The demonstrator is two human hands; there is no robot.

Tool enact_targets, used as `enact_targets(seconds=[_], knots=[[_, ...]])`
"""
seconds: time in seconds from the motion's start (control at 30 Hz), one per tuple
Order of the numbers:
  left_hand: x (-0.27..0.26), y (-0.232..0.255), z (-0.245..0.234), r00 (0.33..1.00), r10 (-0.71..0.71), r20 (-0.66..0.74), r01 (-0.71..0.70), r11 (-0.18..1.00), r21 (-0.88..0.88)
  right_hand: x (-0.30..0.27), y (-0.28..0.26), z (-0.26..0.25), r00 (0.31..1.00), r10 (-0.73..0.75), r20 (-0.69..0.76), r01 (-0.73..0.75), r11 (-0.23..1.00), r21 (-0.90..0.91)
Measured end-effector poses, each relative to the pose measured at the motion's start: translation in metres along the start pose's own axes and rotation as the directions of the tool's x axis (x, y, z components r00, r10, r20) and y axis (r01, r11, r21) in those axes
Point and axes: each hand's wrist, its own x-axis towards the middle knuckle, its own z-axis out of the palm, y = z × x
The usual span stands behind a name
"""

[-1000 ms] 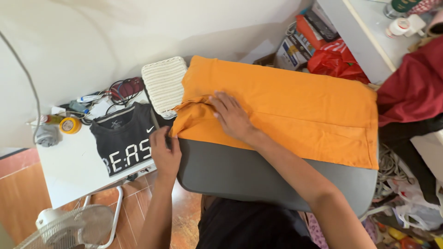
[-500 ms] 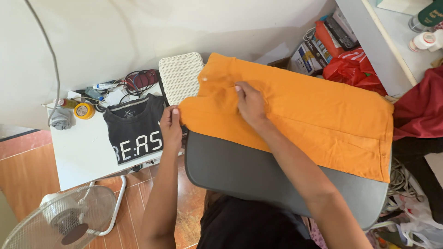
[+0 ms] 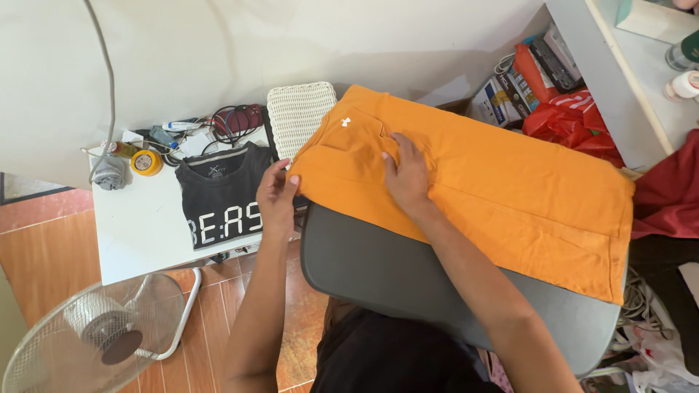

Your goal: The person folds an orange shirt on a grey surface by first smoothing it flat and then repeatedly folding parts of the garment over each other by hand.

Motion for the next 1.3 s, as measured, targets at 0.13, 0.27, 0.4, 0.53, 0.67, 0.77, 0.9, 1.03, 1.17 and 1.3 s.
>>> enact_targets(seconds=[0.13, 0.27, 0.4, 0.53, 0.67, 0.77, 0.9, 1.03, 1.17, 1.3], knots=[[0.003, 0.011, 0.003, 0.999, 0.035, 0.020, -0.036, 0.997, 0.068, 0.001, 0.008, 0.002, 0.986, 0.154, 0.068, -0.157, 0.987, 0.043], [0.000, 0.015, 0.004, 0.977, -0.190, 0.101, 0.202, 0.971, -0.127, 0.024, 0.012, -0.002, 0.985, 0.131, 0.117, -0.126, 0.991, -0.044], [-0.008, -0.003, -0.011, 0.952, -0.291, 0.092, 0.304, 0.933, -0.194, 0.061, -0.001, -0.001, 0.889, 0.329, 0.318, -0.272, 0.939, -0.212], [-0.006, -0.028, -0.023, 0.964, -0.262, 0.055, 0.268, 0.941, -0.208, 0.083, -0.009, 0.022, 0.846, 0.336, 0.414, -0.198, 0.919, -0.341], [0.001, -0.018, -0.018, 0.971, -0.224, 0.084, 0.237, 0.950, -0.204, 0.082, 0.012, 0.045, 0.791, 0.425, 0.441, -0.360, 0.905, -0.227], [0.001, -0.005, -0.011, 0.989, -0.135, 0.056, 0.139, 0.987, -0.082, 0.077, 0.031, 0.051, 0.902, 0.252, 0.351, -0.207, 0.965, -0.160], [0.000, -0.008, -0.004, 0.966, -0.202, -0.161, 0.218, 0.972, 0.087, 0.072, 0.037, 0.040, 0.925, 0.235, 0.299, -0.210, 0.971, -0.116], [-0.008, -0.002, 0.014, 0.947, 0.267, -0.176, -0.072, 0.714, 0.696, 0.079, 0.024, 0.025, 0.931, 0.192, 0.311, -0.181, 0.981, -0.065], [-0.013, 0.020, 0.034, 0.966, 0.253, -0.056, -0.172, 0.786, 0.594, 0.083, 0.002, 0.010, 0.965, -0.010, 0.262, 0.006, 1.000, 0.017], [0.002, 0.031, 0.052, 0.947, -0.317, 0.055, 0.318, 0.948, -0.008, 0.063, -0.022, 0.003, 0.847, -0.292, 0.444, 0.302, 0.952, 0.051]])
